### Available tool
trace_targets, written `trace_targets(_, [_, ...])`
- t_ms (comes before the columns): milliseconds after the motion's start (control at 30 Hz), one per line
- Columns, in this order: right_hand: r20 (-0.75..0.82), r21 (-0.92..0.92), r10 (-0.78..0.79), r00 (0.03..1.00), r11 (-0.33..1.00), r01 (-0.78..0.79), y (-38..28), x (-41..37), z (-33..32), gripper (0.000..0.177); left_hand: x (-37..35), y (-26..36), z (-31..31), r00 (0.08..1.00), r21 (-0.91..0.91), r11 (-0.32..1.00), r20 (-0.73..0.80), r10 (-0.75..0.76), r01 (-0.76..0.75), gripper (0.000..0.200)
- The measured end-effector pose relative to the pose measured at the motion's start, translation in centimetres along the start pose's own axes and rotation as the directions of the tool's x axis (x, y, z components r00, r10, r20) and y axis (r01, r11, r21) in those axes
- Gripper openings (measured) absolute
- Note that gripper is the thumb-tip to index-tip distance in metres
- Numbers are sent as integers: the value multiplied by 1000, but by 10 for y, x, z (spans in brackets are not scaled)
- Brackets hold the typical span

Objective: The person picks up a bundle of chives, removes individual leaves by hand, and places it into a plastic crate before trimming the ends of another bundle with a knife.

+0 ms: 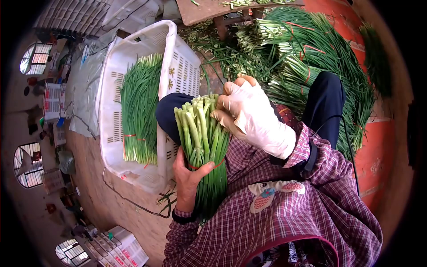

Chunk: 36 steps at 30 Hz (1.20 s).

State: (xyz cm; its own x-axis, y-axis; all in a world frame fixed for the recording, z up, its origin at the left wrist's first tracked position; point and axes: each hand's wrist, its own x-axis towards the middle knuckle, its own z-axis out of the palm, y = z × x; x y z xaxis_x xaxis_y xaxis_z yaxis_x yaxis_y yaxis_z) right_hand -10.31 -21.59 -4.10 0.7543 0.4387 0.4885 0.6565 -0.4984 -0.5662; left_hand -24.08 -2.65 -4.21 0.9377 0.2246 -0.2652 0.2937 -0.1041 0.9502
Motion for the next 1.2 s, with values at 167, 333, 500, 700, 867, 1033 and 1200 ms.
trace_targets(167, [-264,-121,79,961,986,-114,40,19,-8,12,1,-4,-6,1000,-18,1000,27,-12,13,66])
trace_targets(333, [-206,58,36,978,998,-24,32,28,-28,30,2,3,-2,999,-37,999,30,-27,28,66])
trace_targets(500, [157,240,-92,983,969,53,17,22,-14,32,1,3,-3,999,-14,1000,36,-15,16,64])
trace_targets(700, [206,287,-50,977,958,-12,19,19,-11,26,-1,5,1,999,-15,1000,25,-22,23,65])
trace_targets(867, [239,462,38,970,874,-148,20,12,1,19,2,-1,-2,999,6,1000,39,18,-18,66])
trace_targets(1033, [178,881,287,941,381,-282,10,8,18,6,1,5,1,999,9,1000,43,-18,17,67])
trace_targets(1200, [17,837,288,957,520,-171,21,12,7,7,3,5,1,998,15,1000,57,-14,14,68])
